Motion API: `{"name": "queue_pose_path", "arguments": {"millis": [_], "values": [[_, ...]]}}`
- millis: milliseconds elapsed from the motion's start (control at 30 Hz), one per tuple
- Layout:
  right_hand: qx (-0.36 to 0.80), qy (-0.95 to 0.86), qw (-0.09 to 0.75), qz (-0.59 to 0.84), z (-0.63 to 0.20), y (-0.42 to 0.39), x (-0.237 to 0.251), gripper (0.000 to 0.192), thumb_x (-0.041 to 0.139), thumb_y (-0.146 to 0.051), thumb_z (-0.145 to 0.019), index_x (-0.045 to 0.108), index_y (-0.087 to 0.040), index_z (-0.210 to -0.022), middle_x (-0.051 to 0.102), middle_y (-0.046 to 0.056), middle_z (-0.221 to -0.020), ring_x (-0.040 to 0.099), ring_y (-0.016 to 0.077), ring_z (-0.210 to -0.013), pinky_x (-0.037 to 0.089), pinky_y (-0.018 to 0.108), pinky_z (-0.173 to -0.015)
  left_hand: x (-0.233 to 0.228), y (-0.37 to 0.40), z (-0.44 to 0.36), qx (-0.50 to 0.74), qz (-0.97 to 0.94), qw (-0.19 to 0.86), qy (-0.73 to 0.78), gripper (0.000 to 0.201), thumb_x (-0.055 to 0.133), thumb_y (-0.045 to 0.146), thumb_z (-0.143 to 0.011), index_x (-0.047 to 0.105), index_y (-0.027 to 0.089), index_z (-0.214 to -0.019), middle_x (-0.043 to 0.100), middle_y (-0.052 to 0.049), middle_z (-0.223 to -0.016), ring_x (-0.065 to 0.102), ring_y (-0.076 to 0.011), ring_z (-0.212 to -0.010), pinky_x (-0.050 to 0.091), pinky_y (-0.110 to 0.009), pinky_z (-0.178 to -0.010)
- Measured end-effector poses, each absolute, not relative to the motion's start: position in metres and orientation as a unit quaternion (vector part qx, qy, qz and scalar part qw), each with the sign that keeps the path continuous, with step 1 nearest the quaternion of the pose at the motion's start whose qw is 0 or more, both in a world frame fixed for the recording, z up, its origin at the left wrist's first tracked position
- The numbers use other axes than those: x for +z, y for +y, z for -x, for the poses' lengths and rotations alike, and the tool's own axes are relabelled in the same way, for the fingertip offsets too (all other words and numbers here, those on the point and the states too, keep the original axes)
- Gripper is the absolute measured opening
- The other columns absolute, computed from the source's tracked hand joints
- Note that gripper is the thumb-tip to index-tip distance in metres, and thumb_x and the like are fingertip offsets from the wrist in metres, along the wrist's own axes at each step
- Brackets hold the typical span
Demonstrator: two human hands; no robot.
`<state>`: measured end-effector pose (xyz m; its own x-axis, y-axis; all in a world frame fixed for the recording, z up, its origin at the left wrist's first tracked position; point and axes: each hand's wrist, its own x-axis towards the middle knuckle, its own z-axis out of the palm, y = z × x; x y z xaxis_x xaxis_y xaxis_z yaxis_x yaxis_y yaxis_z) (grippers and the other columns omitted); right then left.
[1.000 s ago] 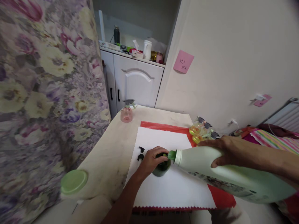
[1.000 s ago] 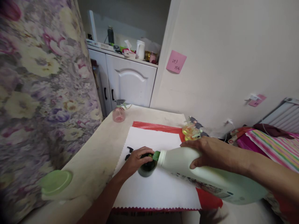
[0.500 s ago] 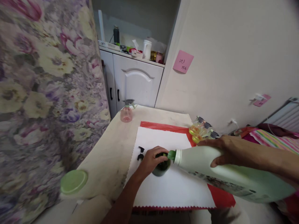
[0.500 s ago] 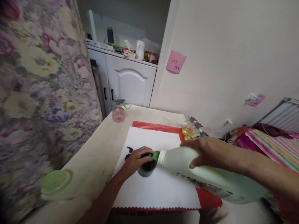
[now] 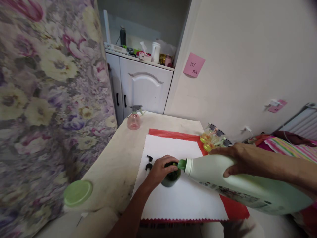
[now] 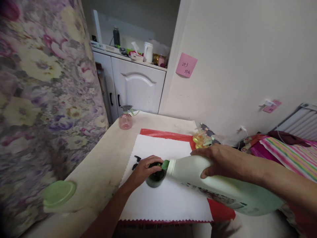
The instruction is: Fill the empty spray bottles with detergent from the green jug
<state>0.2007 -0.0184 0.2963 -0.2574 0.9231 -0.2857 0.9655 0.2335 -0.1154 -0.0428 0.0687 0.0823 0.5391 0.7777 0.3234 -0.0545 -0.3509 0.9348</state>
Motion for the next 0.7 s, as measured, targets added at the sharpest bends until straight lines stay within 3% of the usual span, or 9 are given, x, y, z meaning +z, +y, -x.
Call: {"name": "queue_pose_path", "arguments": {"millis": [167, 367, 700], "values": [[-0.150, 0.770, 0.091, -0.614, -0.2007, -0.0180, 0.2966, 0.055, 0.069, -0.033, -0.073, 0.059, -0.030, -0.126, 0.074, 0.006, -0.112, 0.069, 0.0294, -0.098, 0.051, 0.034, -0.081, 0.0842, 0.0682, 0.0432, 0.407, -0.713, 0.509, 0.259, 0.018, 0.065, 0.022, -0.079, 0.073, 0.022, -0.094, 0.070, -0.005, -0.099, 0.063, -0.0210, -0.095, 0.045, -0.030, -0.088], [-0.157, 0.762, 0.098, -0.621, -0.2000, -0.0179, 0.2975, 0.051, 0.068, -0.036, -0.073, 0.060, -0.034, -0.123, 0.074, 0.003, -0.110, 0.069, 0.0294, -0.098, 0.050, 0.036, -0.083, 0.0839, 0.0687, 0.0431, 0.410, -0.710, 0.512, 0.256, 0.019, 0.066, 0.022, -0.079, 0.073, 0.022, -0.096, 0.070, -0.005, -0.100, 0.063, -0.0210, -0.097, 0.045, -0.031, -0.089], [-0.142, 0.758, 0.105, -0.628, -0.2002, -0.0170, 0.2956, 0.054, 0.069, -0.034, -0.072, 0.061, -0.030, -0.125, 0.076, 0.006, -0.105, 0.070, 0.0306, -0.094, 0.051, 0.035, -0.079, 0.0809, 0.0695, 0.0425, 0.413, -0.712, 0.508, 0.254, 0.019, 0.065, 0.023, -0.079, 0.073, 0.023, -0.096, 0.070, -0.005, -0.101, 0.063, -0.0217, -0.097, 0.046, -0.032, -0.090]]}}
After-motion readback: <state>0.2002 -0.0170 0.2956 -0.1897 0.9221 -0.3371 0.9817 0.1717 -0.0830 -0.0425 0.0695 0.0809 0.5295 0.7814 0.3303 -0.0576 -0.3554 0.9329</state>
